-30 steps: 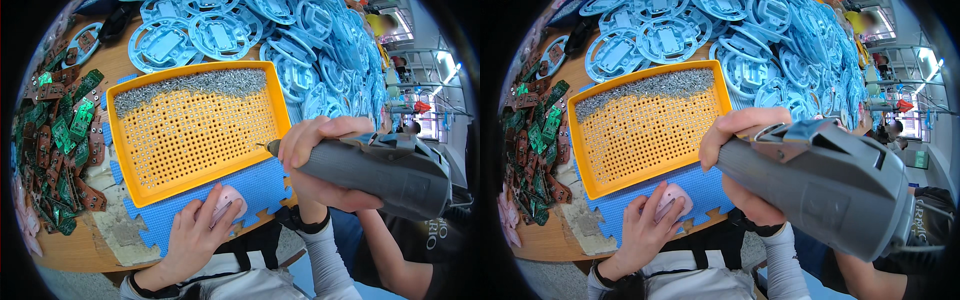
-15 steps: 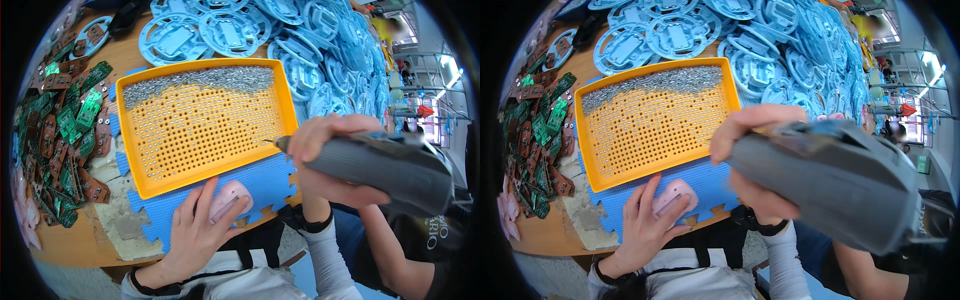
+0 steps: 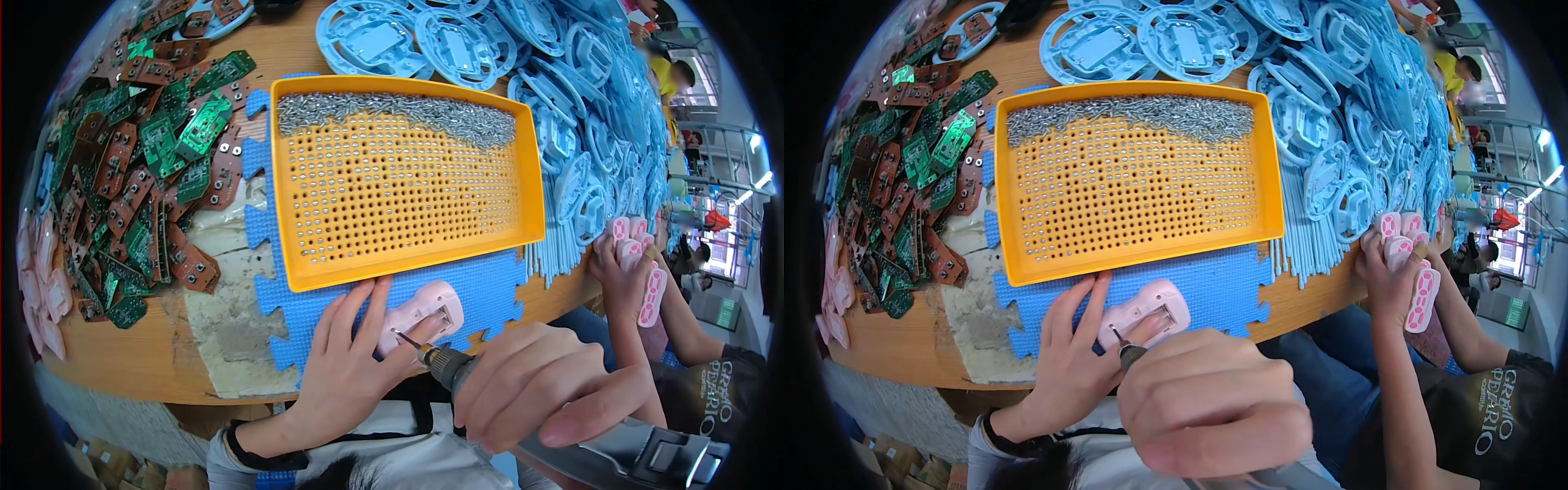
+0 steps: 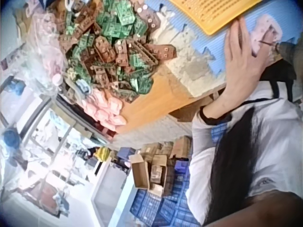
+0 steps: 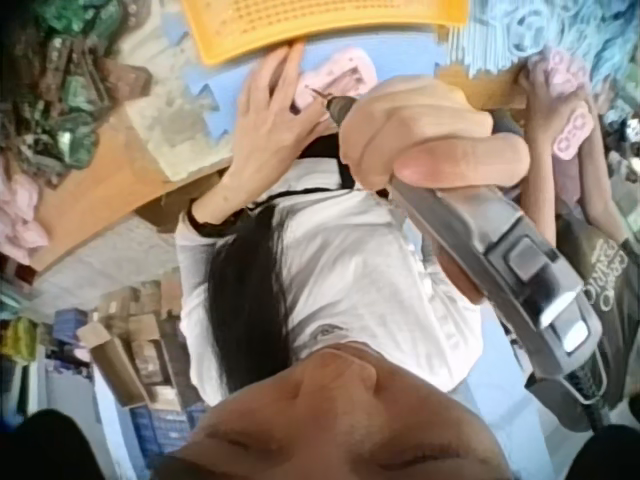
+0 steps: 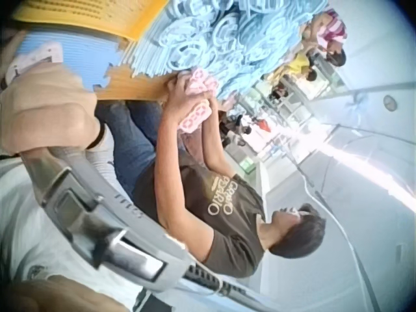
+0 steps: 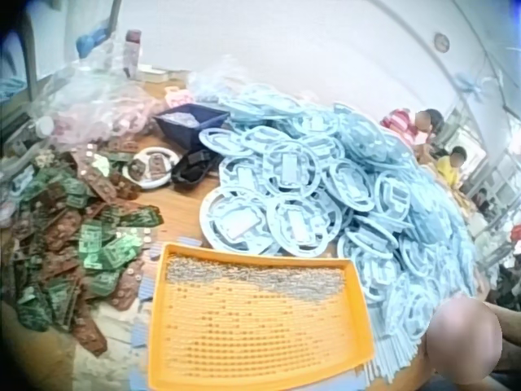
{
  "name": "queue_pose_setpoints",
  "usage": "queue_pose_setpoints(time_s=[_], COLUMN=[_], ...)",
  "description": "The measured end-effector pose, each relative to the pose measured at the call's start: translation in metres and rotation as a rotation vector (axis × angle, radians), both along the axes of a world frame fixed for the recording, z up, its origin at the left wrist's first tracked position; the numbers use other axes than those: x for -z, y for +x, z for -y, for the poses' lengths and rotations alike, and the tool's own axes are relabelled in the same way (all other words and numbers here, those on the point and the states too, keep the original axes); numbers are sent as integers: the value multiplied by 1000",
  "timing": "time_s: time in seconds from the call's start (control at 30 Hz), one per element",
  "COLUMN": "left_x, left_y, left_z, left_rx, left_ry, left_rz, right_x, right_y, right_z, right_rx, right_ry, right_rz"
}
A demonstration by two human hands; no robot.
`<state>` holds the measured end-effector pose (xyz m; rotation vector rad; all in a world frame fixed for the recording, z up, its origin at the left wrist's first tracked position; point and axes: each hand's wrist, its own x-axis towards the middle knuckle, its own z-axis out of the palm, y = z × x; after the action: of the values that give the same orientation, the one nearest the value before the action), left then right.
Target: Assembling electronic components into pink plastic toy housings using an electric screwdriver.
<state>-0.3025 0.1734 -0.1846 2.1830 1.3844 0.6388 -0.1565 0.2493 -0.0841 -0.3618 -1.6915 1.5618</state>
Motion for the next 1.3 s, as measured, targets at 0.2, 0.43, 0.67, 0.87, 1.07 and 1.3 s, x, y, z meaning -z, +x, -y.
queue_pose_setpoints(time_s=[0.2, 0.43, 0.67, 0.87, 1.07, 1.3], left_x=[3, 3, -1, 6, -1, 6], left_y=[-3, -7, -8, -14, -2, 1], left_z=[4, 4, 1, 2, -7, -5], left_rx=[-8, 27, 120, 67, 166, 108], left_ry=[-23, -63, -26, -74, -70, -110], left_rz=[-19, -38, 38, 18, 87, 99], right_x=[13, 34, 23, 46, 22, 7], right_y=[-2, -21, -14, -23, -8, 30], right_z=[3, 7, -6, -3, -1, -27], right_rx=[36, 36, -94, 25, 7, 218], right_ry=[71, 119, 169, 23, 183, 237], right_rz=[3, -109, -56, -180, -129, -145])
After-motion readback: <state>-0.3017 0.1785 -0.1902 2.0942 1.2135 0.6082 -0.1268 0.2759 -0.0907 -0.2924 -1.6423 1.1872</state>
